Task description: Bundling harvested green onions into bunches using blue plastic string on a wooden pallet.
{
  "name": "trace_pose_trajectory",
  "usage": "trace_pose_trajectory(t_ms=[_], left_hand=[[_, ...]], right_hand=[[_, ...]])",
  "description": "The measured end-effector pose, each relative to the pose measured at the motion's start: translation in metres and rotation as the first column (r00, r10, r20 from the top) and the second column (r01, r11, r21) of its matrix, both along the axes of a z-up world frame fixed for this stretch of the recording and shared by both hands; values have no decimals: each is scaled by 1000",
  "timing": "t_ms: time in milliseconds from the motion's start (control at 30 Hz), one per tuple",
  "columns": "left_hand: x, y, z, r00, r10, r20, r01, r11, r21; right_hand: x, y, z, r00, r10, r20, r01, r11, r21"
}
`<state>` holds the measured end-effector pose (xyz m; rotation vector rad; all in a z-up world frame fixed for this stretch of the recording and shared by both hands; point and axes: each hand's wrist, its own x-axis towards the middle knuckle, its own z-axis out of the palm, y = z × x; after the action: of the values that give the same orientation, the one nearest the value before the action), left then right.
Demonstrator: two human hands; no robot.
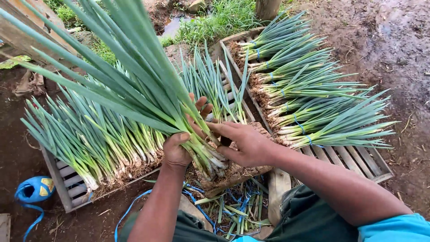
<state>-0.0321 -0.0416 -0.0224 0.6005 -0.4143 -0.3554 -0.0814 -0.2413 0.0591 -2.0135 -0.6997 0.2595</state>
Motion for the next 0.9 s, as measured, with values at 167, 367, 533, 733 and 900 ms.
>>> trace_pose_trajectory(t_ms=[167,367,533,733,900], left_hand=[[10,5,-26,978,-204,35,207,963,-170],[24,14,-37,968,-236,86,246,960,-133],[12,8,-15,982,-190,10,190,969,-161],[16,14,-33,958,-286,-18,281,952,-121],[20,17,-31,968,-243,-67,238,968,-76]], right_hand=[[9,2,-17,995,30,93,-27,999,-31],[14,3,-9,992,83,96,-81,996,-25],[12,2,-10,996,-65,64,51,979,196],[10,8,-14,995,-79,63,57,956,289],[11,7,-29,978,-78,-195,122,967,225]])
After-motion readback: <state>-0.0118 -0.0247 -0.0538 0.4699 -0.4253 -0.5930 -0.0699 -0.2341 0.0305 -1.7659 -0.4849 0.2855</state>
